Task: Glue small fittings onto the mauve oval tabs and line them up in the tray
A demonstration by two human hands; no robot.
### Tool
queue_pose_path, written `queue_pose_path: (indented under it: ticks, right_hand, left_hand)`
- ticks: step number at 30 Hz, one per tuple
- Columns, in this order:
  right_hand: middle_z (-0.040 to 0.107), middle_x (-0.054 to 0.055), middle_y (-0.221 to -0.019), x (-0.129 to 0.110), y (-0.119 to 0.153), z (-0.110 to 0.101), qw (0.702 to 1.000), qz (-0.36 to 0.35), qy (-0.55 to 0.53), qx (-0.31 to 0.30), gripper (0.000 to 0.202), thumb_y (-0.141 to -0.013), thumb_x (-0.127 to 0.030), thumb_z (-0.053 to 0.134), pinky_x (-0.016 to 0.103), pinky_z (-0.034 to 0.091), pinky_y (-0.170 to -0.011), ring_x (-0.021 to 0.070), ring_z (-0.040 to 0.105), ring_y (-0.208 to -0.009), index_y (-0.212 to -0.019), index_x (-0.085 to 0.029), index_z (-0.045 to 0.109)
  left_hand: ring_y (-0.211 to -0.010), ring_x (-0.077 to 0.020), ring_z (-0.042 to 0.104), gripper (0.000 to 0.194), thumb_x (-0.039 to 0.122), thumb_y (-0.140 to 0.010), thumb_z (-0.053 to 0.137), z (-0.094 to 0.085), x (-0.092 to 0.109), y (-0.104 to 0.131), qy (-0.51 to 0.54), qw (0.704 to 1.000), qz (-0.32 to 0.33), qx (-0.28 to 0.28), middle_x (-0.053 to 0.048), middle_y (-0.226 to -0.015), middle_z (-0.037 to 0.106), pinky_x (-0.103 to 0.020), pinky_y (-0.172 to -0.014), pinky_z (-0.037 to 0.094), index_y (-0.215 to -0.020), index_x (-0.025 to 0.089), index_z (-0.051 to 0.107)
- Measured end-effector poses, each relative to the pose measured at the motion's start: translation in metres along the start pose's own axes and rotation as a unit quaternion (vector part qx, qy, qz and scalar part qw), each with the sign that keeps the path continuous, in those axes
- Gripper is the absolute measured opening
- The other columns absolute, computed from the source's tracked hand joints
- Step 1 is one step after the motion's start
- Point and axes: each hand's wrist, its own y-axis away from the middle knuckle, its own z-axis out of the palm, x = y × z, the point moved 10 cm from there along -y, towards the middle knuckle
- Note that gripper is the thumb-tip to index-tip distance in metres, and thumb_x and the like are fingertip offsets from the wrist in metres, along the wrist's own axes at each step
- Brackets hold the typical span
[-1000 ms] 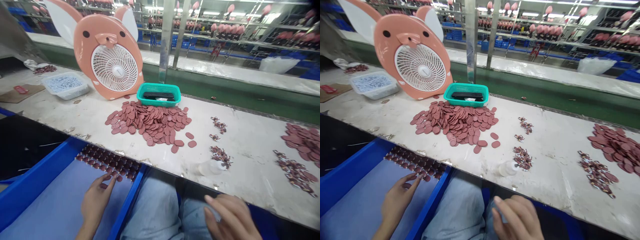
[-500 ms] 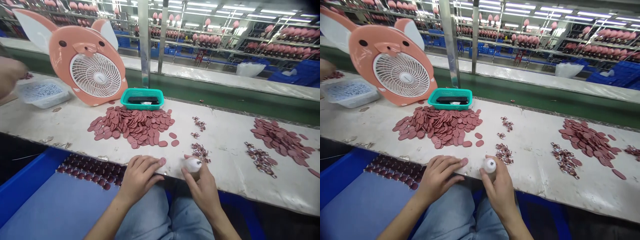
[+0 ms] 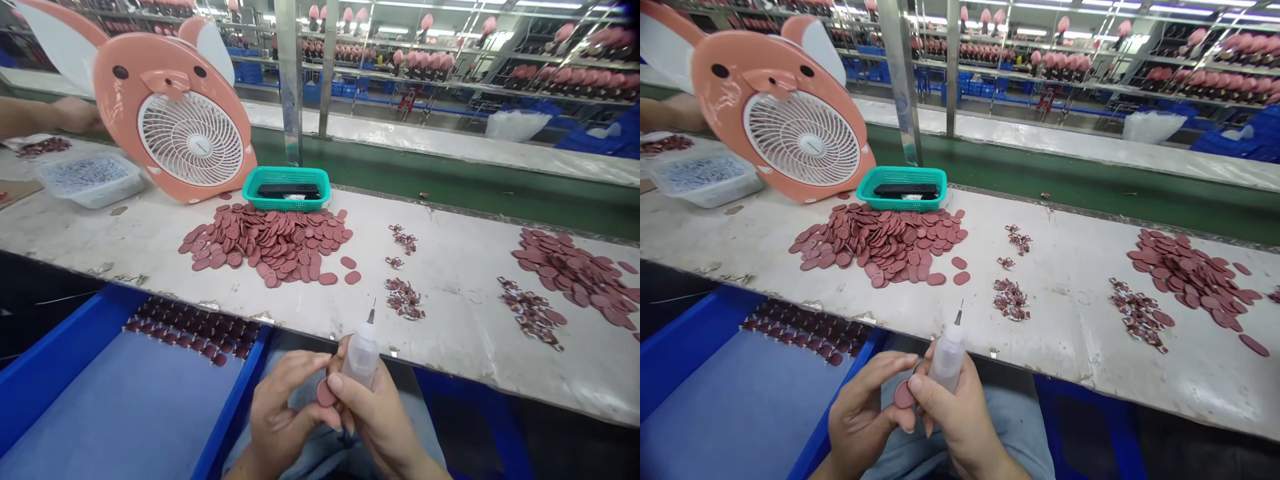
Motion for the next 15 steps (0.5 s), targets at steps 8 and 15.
queue_pose_path:
  ticks: [8,15]
  right_hand:
    - [0.061,0.000,-0.084,-0.012,0.015,-0.027,0.965,-0.069,0.242,0.077,0.049,-0.094,-0.051,0.053,0.021,0.046,-0.046,0.0134,0.057,-0.059,-0.130,-0.026,0.031]
    - [0.071,0.009,-0.093,-0.069,0.047,-0.038,0.880,-0.240,0.406,0.050,0.032,-0.087,-0.043,0.070,0.027,0.057,-0.058,0.0222,0.070,-0.072,-0.110,-0.022,0.065]
  left_hand:
    - [-0.080,-0.0208,0.072,0.030,0.046,-0.067,0.086,-0.011,-0.062,0.052,0.262,0.866,-0.384,0.183,-0.005,-0.087,0.079,-0.026,-0.069,0.060,-0.090,0.029,0.081]
    - [-0.080,-0.0190,0.066,0.046,0.054,-0.063,0.086,-0.008,-0.051,0.067,0.332,0.771,-0.493,0.229,-0.004,-0.084,0.070,-0.025,-0.060,0.058,-0.099,0.026,0.080]
